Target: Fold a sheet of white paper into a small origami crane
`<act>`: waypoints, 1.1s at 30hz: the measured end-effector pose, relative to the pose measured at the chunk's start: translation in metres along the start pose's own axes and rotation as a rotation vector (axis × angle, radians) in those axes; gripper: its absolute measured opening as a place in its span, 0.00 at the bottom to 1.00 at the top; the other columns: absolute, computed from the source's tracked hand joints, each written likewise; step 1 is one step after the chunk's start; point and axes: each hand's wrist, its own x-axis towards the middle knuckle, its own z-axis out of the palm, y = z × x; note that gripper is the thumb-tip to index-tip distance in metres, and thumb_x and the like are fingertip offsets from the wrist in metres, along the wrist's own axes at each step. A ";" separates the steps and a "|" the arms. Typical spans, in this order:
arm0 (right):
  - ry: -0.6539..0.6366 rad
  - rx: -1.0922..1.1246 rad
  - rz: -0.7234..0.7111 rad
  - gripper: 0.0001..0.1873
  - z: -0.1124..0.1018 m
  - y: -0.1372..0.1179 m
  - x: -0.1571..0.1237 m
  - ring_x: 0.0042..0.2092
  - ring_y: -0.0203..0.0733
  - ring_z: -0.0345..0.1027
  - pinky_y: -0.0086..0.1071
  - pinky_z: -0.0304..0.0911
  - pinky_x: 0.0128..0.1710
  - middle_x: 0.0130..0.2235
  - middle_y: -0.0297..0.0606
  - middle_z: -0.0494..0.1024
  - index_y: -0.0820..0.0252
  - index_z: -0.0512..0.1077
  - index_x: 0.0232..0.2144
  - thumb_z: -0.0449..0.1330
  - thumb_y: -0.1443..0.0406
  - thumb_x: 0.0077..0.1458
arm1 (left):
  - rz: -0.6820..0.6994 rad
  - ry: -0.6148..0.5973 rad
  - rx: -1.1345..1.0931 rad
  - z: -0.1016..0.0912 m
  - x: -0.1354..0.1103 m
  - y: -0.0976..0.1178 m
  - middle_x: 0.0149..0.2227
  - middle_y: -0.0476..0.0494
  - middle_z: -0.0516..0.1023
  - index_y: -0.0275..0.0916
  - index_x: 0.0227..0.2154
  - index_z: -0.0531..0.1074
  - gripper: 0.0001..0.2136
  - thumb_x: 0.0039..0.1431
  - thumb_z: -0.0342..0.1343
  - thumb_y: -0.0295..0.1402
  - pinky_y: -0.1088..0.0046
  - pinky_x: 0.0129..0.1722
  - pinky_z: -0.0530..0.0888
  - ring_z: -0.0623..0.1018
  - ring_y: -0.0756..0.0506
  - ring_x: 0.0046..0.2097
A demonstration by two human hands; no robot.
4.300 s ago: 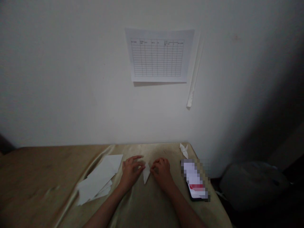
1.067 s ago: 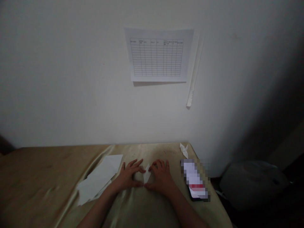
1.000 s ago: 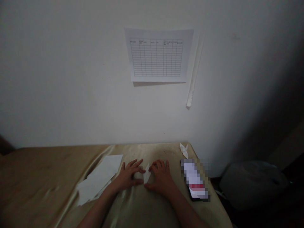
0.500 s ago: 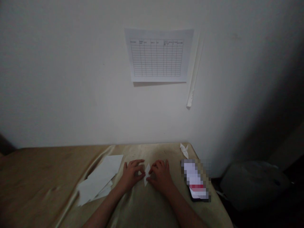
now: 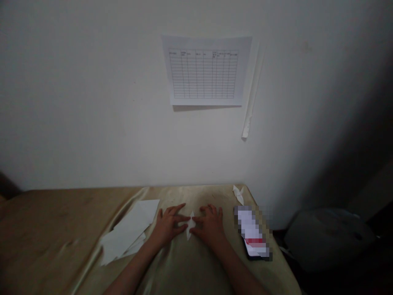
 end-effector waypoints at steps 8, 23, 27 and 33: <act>-0.116 -0.041 0.075 0.26 -0.011 -0.007 0.000 0.69 0.59 0.45 0.60 0.31 0.66 0.65 0.34 0.63 0.31 0.73 0.53 0.66 0.44 0.51 | -0.004 0.000 0.077 0.001 0.003 0.006 0.70 0.53 0.57 0.70 0.52 0.73 0.19 0.57 0.62 0.43 0.26 0.61 0.46 0.60 0.32 0.67; -0.091 -0.097 0.052 0.33 0.001 -0.004 0.002 0.70 0.63 0.42 0.69 0.31 0.63 0.68 0.41 0.59 0.30 0.65 0.60 0.65 0.45 0.52 | -0.015 -0.027 0.156 0.004 0.010 0.007 0.72 0.50 0.51 0.71 0.60 0.62 0.27 0.59 0.58 0.41 0.24 0.60 0.42 0.54 0.29 0.70; -0.086 -0.121 0.056 0.35 0.004 -0.007 0.003 0.70 0.64 0.41 0.69 0.29 0.63 0.69 0.44 0.57 0.33 0.62 0.62 0.65 0.47 0.53 | -0.011 -0.033 0.180 0.005 0.010 0.008 0.72 0.48 0.51 0.70 0.62 0.59 0.29 0.59 0.58 0.41 0.26 0.61 0.40 0.53 0.30 0.71; -0.092 -0.129 0.057 0.36 0.007 -0.007 0.003 0.71 0.62 0.38 0.67 0.26 0.65 0.70 0.44 0.53 0.38 0.61 0.64 0.63 0.48 0.54 | -0.014 -0.031 0.210 0.008 0.010 0.006 0.72 0.45 0.51 0.65 0.65 0.56 0.31 0.60 0.56 0.41 0.27 0.62 0.41 0.53 0.30 0.71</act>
